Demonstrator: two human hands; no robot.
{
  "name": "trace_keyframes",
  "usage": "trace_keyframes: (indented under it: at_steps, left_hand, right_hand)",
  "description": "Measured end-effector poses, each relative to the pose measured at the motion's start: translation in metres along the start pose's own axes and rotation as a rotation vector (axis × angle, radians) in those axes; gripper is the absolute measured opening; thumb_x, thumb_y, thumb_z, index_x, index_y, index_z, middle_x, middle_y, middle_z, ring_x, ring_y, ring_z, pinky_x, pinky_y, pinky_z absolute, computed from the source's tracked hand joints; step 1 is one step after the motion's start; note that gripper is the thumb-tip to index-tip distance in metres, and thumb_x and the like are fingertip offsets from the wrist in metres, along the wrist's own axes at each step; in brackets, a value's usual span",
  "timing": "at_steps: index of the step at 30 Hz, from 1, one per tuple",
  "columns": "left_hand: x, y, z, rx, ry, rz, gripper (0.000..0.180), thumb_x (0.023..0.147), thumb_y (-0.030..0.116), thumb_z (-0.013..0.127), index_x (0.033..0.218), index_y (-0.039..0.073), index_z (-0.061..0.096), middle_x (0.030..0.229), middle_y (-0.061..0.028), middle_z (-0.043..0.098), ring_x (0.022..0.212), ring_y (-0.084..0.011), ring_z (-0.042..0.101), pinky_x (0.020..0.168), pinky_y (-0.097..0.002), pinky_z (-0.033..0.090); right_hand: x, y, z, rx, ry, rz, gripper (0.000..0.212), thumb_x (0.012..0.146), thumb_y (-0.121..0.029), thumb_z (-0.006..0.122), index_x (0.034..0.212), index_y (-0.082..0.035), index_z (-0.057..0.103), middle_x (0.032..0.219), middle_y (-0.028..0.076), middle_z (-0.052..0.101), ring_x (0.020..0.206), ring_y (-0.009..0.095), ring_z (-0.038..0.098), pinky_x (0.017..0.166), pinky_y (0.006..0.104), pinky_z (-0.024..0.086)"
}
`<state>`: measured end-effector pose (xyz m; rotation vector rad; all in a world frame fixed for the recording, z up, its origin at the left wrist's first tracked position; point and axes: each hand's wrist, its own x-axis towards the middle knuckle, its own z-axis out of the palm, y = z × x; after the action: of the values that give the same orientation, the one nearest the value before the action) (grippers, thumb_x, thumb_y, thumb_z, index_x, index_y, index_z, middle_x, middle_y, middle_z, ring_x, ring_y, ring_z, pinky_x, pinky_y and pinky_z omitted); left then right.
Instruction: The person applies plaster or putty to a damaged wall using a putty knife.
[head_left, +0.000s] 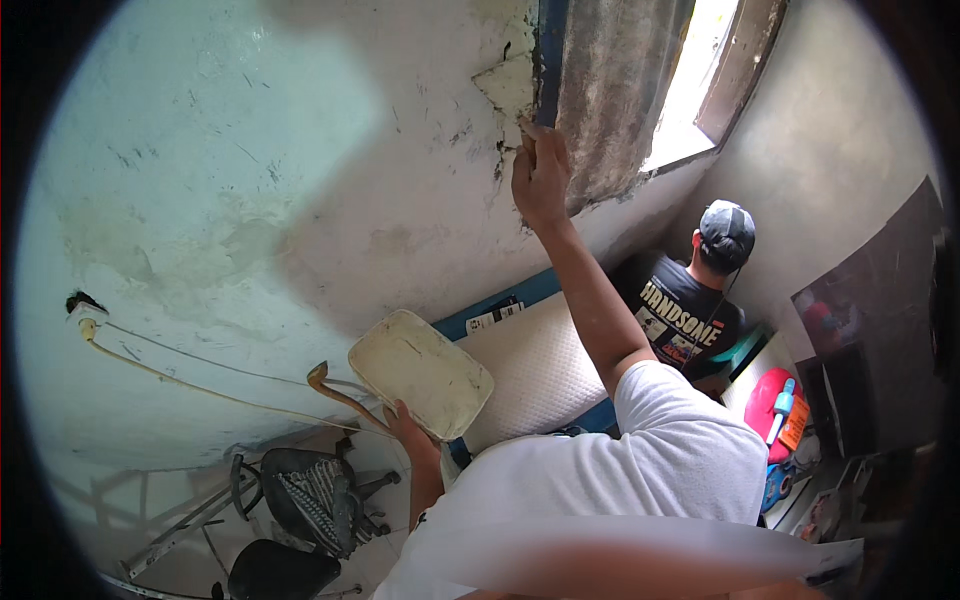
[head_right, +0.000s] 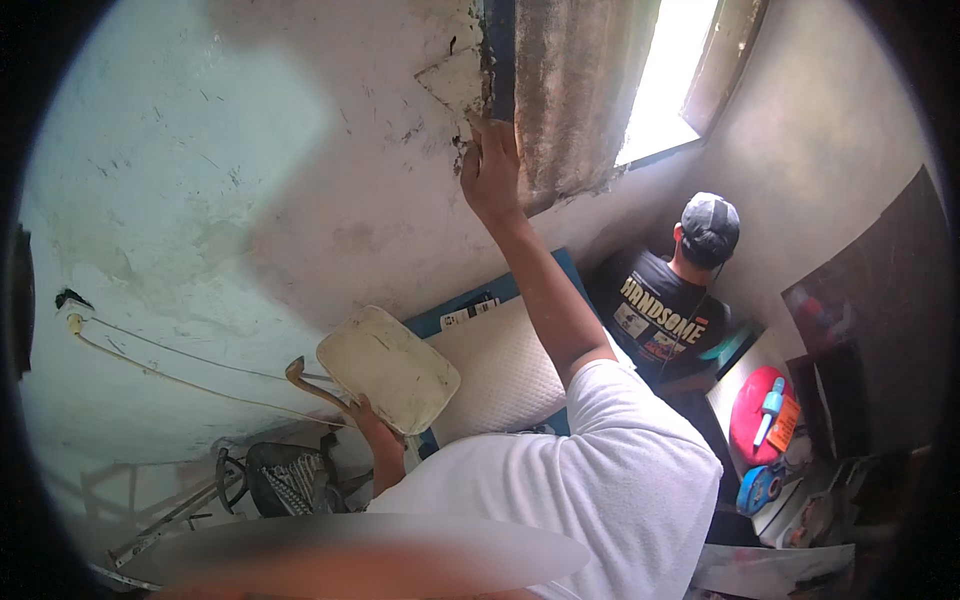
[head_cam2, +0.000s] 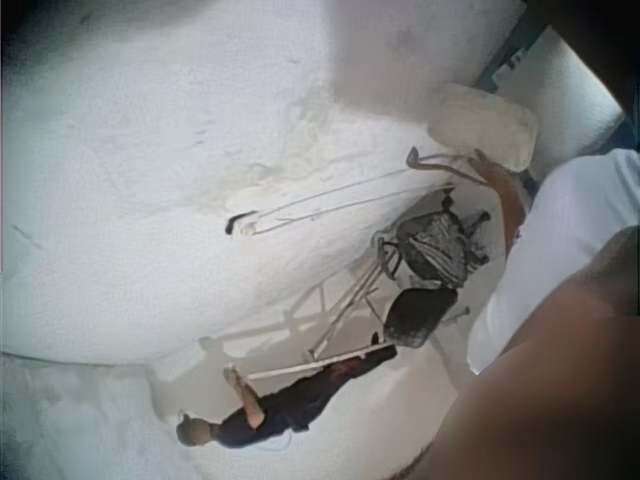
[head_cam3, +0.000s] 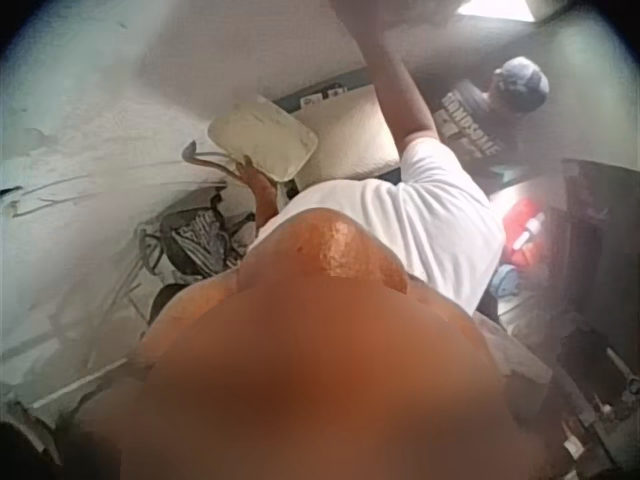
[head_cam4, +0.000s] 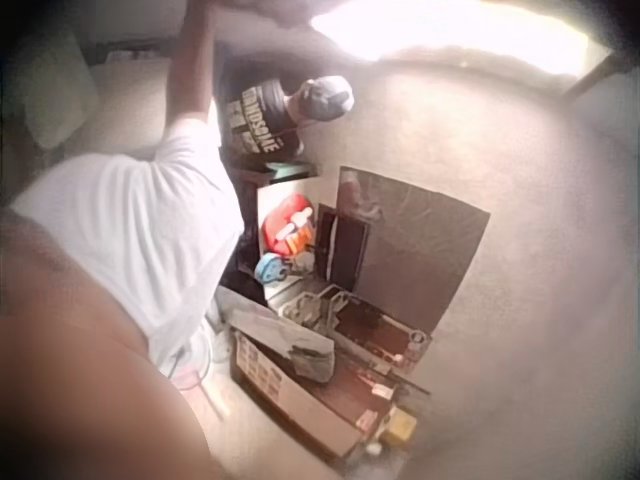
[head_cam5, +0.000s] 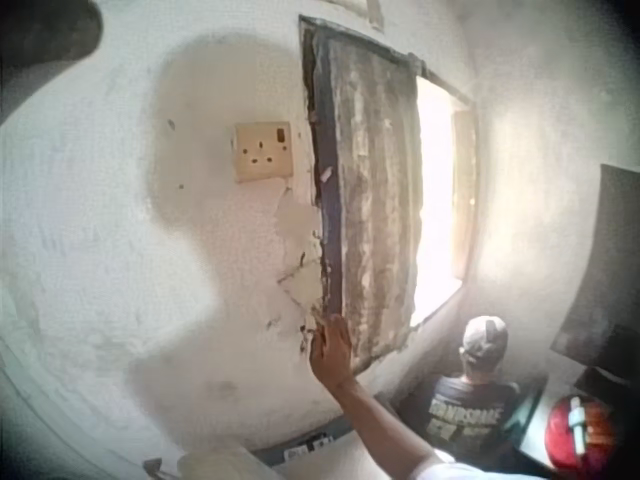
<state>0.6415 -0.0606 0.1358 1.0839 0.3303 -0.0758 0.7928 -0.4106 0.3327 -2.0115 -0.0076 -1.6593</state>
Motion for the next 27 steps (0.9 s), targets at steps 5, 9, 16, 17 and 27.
trace_keyframes:
  at_steps: [5,9,16,17,27]
  left_hand:
    - [0.003,-0.01,-0.004,-0.03,-0.083,-0.007,0.064,0.096,0.037,0.055,0.143,0.005,0.026,0.136,-0.0168,0.042,0.125,-0.0326,0.047,0.101,-0.0458,0.045]
    - [-0.003,-0.008,0.004,0.013,-0.03,-0.045,0.063,0.096,0.037,0.055,0.142,0.004,0.027,0.136,-0.0166,0.043,0.124,-0.0323,0.049,0.101,-0.0458,0.045]
    - [-0.002,-0.013,0.005,-0.051,-0.115,0.018,0.057,0.098,0.035,0.052,0.14,0.003,0.029,0.134,-0.0168,0.044,0.124,-0.0328,0.049,0.102,-0.0466,0.045]
    - [-0.002,-0.013,0.005,-0.035,-0.08,-0.004,0.057,0.098,0.034,0.052,0.14,0.003,0.029,0.134,-0.0169,0.044,0.124,-0.0328,0.05,0.102,-0.0466,0.045]
    - [-0.007,-0.011,0.008,-0.1,-0.118,-0.03,0.057,0.098,0.027,0.052,0.143,0.005,0.025,0.135,-0.0181,0.045,0.123,-0.0324,0.051,0.099,-0.0453,0.048]
  right_hand:
    - [0.025,-0.002,-0.01,-0.066,0.012,-0.012,0.037,0.083,0.006,0.054,0.119,-0.003,0.059,0.092,0.013,0.053,0.08,0.028,0.052,0.075,0.037,0.045]
    - [0.042,0.006,0.0,-0.068,0.029,-0.086,0.039,0.082,0.008,0.052,0.12,-0.002,0.056,0.096,0.016,0.053,0.094,0.034,0.053,0.082,0.042,0.045]
    - [0.011,0.01,0.001,-0.03,-0.047,-0.046,0.044,0.083,0.009,0.052,0.125,-0.002,0.055,0.1,0.017,0.055,0.095,0.035,0.054,0.083,0.0429,0.046]
    - [0.003,0.01,0.0,-0.03,-0.046,-0.045,0.044,0.083,0.009,0.052,0.125,-0.002,0.055,0.1,0.017,0.055,0.095,0.035,0.054,0.083,0.0429,0.046]
    - [0.011,-0.012,-0.013,0.01,0.005,0.009,0.044,0.081,0.011,0.052,0.122,-0.001,0.057,0.096,0.017,0.055,0.092,0.034,0.054,0.079,0.0404,0.047]
